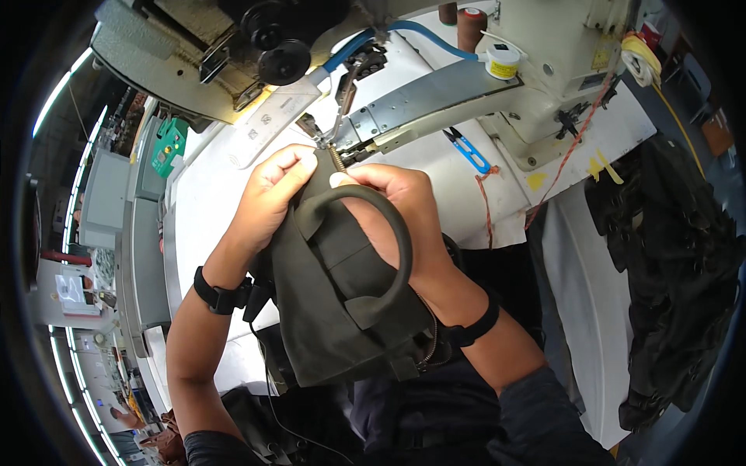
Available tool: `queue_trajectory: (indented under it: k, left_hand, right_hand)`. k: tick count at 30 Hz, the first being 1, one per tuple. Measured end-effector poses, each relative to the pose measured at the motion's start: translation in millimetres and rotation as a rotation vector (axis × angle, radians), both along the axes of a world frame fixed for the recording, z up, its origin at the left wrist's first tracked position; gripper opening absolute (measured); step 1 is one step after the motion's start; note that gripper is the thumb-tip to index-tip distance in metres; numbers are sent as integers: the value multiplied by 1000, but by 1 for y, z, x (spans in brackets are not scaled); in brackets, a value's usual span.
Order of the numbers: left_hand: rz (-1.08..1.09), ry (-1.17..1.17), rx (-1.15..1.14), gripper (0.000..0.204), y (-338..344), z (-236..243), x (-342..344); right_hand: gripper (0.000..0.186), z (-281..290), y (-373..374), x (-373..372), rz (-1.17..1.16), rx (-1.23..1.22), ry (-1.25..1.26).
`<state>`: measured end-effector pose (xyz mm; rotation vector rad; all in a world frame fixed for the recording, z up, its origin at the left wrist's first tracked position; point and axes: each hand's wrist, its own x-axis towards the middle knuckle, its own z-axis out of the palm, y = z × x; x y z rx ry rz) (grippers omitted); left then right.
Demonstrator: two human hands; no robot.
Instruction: The person sews a dark green bag using an industrial sewing machine. They align the bag's zipper and handle under the needle, guide the fabric through the machine to stitch the seams, and trim excess thread with scissors. The person repeats this process for different sections of the bag, including the handle attachment and zipper reinforcement.
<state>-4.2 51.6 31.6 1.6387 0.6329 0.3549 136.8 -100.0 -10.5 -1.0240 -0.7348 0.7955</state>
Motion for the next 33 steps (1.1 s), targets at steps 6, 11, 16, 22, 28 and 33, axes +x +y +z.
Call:
queue_trajectory:
  k: [6,11,16,22,28,33]
  left_hand:
    - [9,3,-96,26,8,6,4]
    - [-35,-14,-11,33,22,5,0]
    - [2,25,117,33,22,13,4]
    - [9,81,51,37,35,23,8]
    - [-72,269,-83,49,57,38,4]
    - [-35,209,97,38,60,31,-7]
  right_hand:
    - [19,-1,7,8,11,-17,-29]
    - [17,-2,5,-1,-53,-58,-189]
    - [19,-18,7,-1,-4,-61,-165]
    - [20,-13,15,-10,-50,-54,52]
    - [19,-21,19,-7,-31,-57,-37]
    - [21,-19,23,-9,-42,-105,-19]
